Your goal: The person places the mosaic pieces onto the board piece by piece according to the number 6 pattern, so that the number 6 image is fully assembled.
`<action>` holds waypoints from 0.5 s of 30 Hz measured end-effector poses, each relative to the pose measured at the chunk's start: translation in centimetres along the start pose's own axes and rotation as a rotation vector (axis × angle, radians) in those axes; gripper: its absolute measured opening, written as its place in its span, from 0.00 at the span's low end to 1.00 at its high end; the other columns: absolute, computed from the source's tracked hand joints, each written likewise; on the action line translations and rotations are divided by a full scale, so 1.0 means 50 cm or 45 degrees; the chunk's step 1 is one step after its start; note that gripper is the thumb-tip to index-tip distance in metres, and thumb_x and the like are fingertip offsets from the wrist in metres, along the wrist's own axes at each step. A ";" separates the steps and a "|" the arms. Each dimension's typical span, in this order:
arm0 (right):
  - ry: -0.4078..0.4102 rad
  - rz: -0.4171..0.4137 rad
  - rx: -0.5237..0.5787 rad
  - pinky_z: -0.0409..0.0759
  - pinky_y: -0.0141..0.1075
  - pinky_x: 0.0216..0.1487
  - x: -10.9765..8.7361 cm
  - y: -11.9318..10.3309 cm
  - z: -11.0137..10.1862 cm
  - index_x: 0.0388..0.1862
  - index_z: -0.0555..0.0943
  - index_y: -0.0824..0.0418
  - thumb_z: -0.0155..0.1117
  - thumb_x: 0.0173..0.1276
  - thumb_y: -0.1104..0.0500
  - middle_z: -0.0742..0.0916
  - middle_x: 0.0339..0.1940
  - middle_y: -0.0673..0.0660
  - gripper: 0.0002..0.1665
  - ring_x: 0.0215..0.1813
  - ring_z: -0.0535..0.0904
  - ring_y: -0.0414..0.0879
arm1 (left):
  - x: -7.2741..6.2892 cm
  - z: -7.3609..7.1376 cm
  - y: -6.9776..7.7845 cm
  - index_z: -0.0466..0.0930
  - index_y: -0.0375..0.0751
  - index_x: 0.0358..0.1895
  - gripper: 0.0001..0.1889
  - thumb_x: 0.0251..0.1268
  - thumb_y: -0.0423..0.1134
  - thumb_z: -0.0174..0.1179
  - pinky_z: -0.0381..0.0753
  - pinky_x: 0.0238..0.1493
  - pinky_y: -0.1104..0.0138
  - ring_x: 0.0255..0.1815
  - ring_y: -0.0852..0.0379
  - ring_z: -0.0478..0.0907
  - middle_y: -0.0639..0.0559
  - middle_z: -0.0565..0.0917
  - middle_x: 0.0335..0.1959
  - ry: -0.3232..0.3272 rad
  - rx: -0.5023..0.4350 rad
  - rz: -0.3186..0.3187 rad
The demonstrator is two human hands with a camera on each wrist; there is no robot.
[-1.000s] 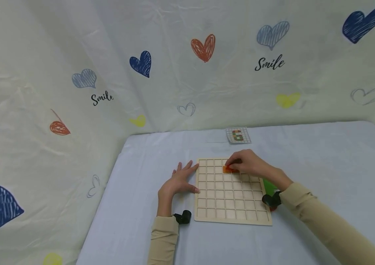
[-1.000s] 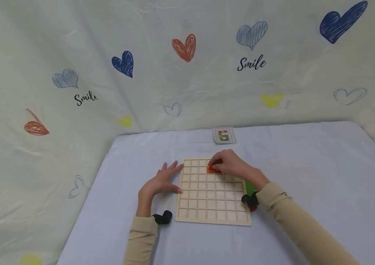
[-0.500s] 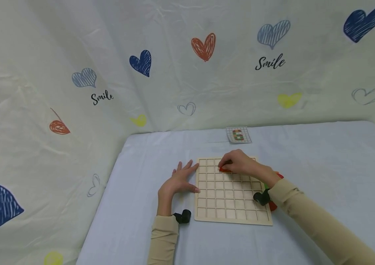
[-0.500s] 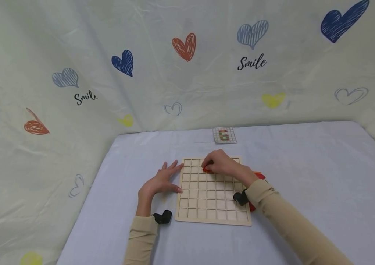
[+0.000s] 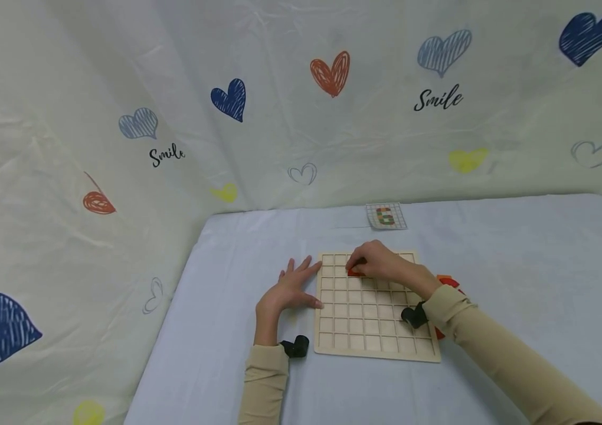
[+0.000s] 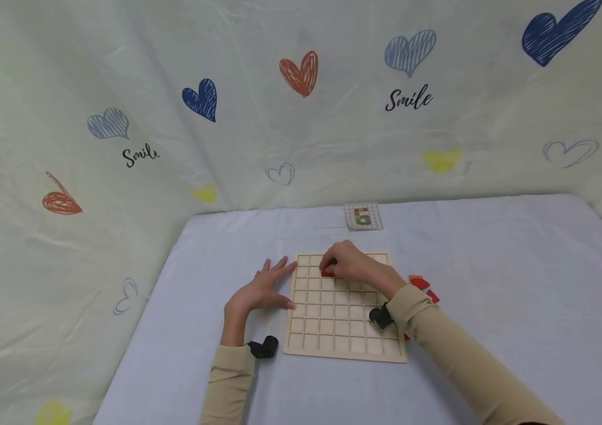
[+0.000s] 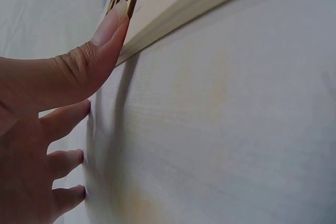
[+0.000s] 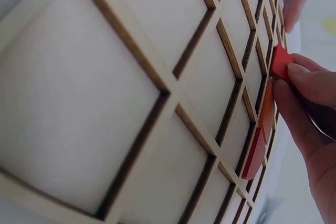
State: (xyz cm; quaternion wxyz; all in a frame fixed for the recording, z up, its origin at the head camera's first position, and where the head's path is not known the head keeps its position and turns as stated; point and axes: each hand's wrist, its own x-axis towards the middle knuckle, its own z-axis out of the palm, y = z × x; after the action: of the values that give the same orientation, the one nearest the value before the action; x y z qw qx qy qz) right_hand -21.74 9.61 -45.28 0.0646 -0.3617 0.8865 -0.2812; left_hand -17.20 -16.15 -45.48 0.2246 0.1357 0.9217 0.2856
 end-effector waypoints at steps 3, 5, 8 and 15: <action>-0.006 0.003 -0.003 0.87 0.45 0.46 0.002 -0.001 0.000 0.39 0.91 0.64 0.68 0.68 0.70 0.92 0.38 0.58 0.07 0.43 0.88 0.54 | -0.001 -0.003 0.003 0.58 0.52 0.82 0.51 0.56 0.44 0.78 0.36 0.83 0.40 0.86 0.36 0.30 0.49 0.48 0.86 0.003 -0.004 0.002; -0.009 0.001 -0.005 0.87 0.45 0.46 0.002 -0.002 0.001 0.39 0.92 0.64 0.68 0.68 0.70 0.92 0.38 0.58 0.08 0.43 0.88 0.54 | -0.001 -0.004 0.004 0.58 0.52 0.82 0.52 0.56 0.44 0.78 0.36 0.83 0.40 0.86 0.36 0.30 0.49 0.48 0.86 0.005 -0.012 0.001; 0.000 -0.013 -0.010 0.87 0.45 0.46 0.003 -0.001 0.003 0.38 0.92 0.64 0.68 0.67 0.71 0.92 0.37 0.58 0.08 0.43 0.88 0.54 | 0.000 -0.003 0.004 0.58 0.52 0.82 0.52 0.55 0.44 0.78 0.36 0.83 0.40 0.86 0.36 0.30 0.49 0.48 0.86 0.006 -0.012 -0.001; 0.066 -0.116 -0.079 0.87 0.43 0.42 0.003 0.004 0.010 0.35 0.91 0.65 0.69 0.65 0.73 0.89 0.33 0.57 0.07 0.39 0.87 0.53 | 0.002 0.000 0.001 0.58 0.53 0.82 0.51 0.56 0.44 0.78 0.36 0.83 0.40 0.86 0.37 0.30 0.50 0.48 0.86 -0.005 0.000 -0.009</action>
State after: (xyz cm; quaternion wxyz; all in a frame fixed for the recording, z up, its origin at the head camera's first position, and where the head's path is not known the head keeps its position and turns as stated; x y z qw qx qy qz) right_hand -21.82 9.39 -45.80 0.0177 -0.3962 0.8787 -0.2656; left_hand -17.27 -16.07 -45.46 0.2273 0.1330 0.9218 0.2846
